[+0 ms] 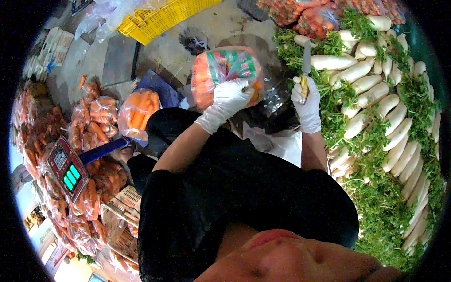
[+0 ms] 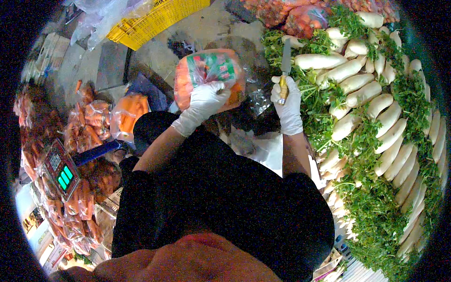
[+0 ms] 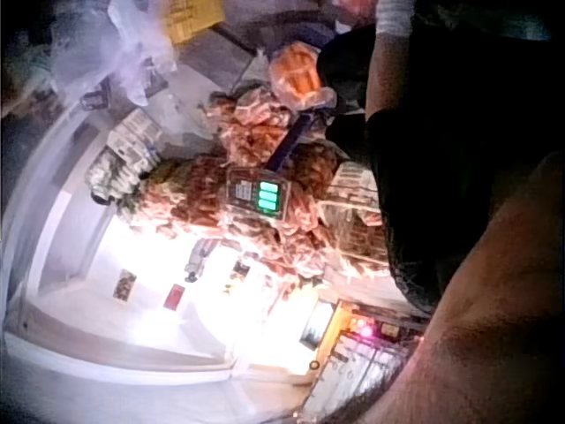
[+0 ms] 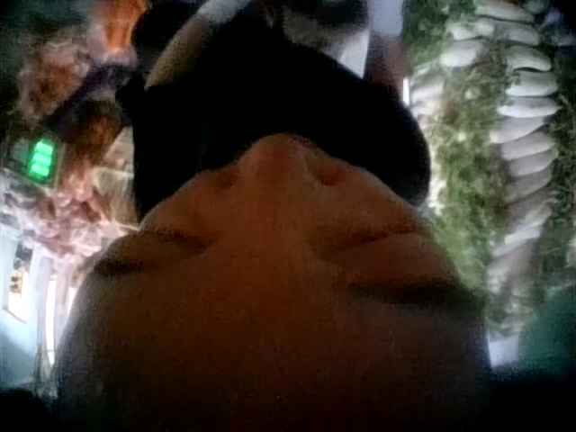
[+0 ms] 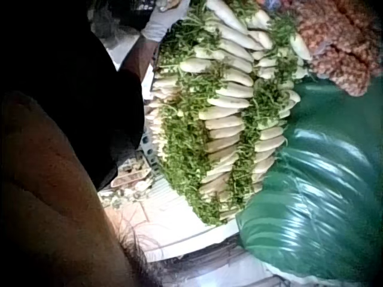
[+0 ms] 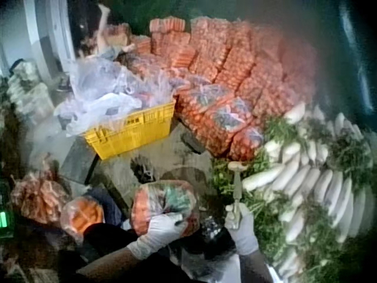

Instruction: The person puts several carrots into plastic bags, weighs the bags on a digital scale, and seals the bags using a tape dispenser.

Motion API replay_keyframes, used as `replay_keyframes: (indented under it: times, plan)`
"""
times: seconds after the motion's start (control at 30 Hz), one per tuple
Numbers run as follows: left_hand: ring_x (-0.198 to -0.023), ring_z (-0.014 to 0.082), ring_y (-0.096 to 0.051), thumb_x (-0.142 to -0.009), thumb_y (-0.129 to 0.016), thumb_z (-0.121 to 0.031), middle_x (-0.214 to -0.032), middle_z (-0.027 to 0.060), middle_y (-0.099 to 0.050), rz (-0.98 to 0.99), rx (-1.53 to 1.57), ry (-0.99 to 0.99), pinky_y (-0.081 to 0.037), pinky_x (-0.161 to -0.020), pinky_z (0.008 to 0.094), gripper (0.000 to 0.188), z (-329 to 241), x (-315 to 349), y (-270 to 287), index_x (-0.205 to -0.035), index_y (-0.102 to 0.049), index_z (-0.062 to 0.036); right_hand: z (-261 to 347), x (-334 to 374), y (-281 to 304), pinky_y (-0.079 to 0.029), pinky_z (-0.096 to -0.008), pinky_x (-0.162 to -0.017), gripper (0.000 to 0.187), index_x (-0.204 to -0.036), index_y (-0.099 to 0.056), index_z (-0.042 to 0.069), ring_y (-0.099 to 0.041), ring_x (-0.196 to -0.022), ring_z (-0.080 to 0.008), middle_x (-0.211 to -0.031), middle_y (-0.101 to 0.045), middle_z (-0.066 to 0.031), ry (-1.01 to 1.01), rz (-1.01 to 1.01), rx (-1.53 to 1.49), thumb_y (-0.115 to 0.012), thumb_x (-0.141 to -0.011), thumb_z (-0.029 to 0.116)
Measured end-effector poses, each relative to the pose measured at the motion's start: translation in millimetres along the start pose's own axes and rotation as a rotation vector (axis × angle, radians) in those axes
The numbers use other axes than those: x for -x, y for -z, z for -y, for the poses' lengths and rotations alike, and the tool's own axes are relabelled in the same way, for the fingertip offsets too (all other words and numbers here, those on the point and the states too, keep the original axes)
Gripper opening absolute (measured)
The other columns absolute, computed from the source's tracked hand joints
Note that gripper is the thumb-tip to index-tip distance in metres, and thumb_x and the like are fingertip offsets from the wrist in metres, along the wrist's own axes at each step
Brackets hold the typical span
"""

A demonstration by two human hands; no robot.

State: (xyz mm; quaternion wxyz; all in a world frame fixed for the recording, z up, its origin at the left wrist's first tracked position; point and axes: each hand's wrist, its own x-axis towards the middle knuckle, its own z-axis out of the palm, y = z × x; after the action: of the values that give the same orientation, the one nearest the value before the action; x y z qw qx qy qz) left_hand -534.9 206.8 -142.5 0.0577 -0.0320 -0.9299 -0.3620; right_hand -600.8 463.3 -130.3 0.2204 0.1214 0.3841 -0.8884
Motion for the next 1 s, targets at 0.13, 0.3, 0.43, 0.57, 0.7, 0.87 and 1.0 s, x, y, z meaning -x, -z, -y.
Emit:
replay_keyframes:
  times: [0.13, 0.3, 0.43, 0.57, 0.7, 0.87, 1.0]
  plan:
    - [-0.072, 0.0309, -0.065, -0.080, -0.067, -0.033, -0.084, 0.0151, -0.063, -0.145, -0.385, -0.174, -0.053, -0.063, 0.0405, 0.031, -6.2, -32.2, -14.7, -0.088, -0.062, -0.0030, -28.8, 21.2, 2.3, -0.036, -0.0210, -0.041, 0.030, -0.096, -0.059, 0.004, -0.047, -0.047, -0.0088, -0.063, -0.053, -0.0014, -0.145, -0.105, 0.075, -0.050, -0.099, 0.032]
    - [-0.071, 0.0260, -0.068, -0.077, -0.057, -0.013, -0.075, 0.0138, -0.065, 0.009, -0.739, -0.200, -0.053, -0.055, 0.0419, 0.014, -0.2, -65.9, -35.1, -0.084, -0.066, -0.0052, -74.5, 57.7, 4.7, -0.030, -0.0224, -0.039, 0.040, -0.093, -0.062, 0.003, -0.038, -0.042, -0.0066, -0.058, -0.046, 0.0045, -0.291, -0.132, 0.160, -0.050, -0.098, 0.040]
    - [-0.082, 0.0346, -0.069, -0.083, -0.060, -0.038, -0.085, 0.0186, -0.070, 0.255, -0.368, 0.035, -0.054, -0.071, 0.0483, 0.036, 6.2, -88.1, -25.4, -0.088, -0.072, -0.0044, -80.3, 78.1, 2.4, -0.032, -0.0192, -0.038, 0.035, -0.089, -0.060, 0.004, -0.041, -0.041, -0.0074, -0.060, -0.051, 0.0016, -0.399, -0.142, 0.221, -0.051, -0.099, 0.036]
    - [-0.094, 0.0361, -0.067, -0.082, -0.065, -0.037, -0.099, 0.0180, -0.071, 0.403, -0.196, 0.171, -0.052, -0.083, 0.0434, 0.038, 30.8, -95.0, -15.2, -0.100, -0.070, -0.0036, -78.0, 87.9, -14.0, -0.032, -0.0197, -0.039, 0.035, -0.089, -0.061, 0.003, -0.043, -0.043, -0.0080, -0.059, -0.051, 0.0013, -0.483, -0.090, 0.271, -0.050, -0.099, 0.034]
    - [-0.093, 0.0352, -0.066, -0.080, -0.069, -0.035, -0.098, 0.0186, -0.069, 0.369, 0.053, 0.208, -0.053, -0.080, 0.0425, 0.040, 63.0, -86.8, -25.9, -0.109, -0.066, -0.0070, -81.8, 77.2, -32.6, -0.033, -0.0212, -0.040, 0.037, -0.090, -0.060, 0.003, -0.040, -0.042, -0.0077, -0.057, -0.049, 0.0014, -0.442, -0.002, 0.162, -0.046, -0.100, 0.035]
    - [-0.097, 0.0296, -0.068, -0.085, -0.063, -0.012, -0.103, 0.0147, -0.071, 0.283, -0.034, 0.005, -0.053, -0.084, 0.0427, 0.033, 82.2, -65.1, -19.5, -0.116, -0.061, 0.0014, -86.6, 64.1, -30.4, -0.032, -0.0216, -0.041, 0.037, -0.093, -0.059, 0.003, -0.039, -0.042, -0.0080, -0.057, -0.047, 0.0019, -0.349, 0.021, 0.265, -0.042, -0.101, 0.035]
    - [-0.098, 0.0341, -0.066, -0.084, -0.063, -0.030, -0.103, 0.0186, -0.070, 0.227, 0.049, -0.069, -0.050, -0.084, 0.0426, 0.035, 74.2, -60.2, -0.4, -0.104, -0.067, -0.0015, -93.7, 80.7, -23.8, -0.045, -0.0241, -0.044, 0.038, -0.089, -0.061, 0.008, -0.055, -0.049, -0.0137, -0.065, -0.059, -0.0050, -0.613, 0.108, 0.181, -0.047, -0.098, 0.042]
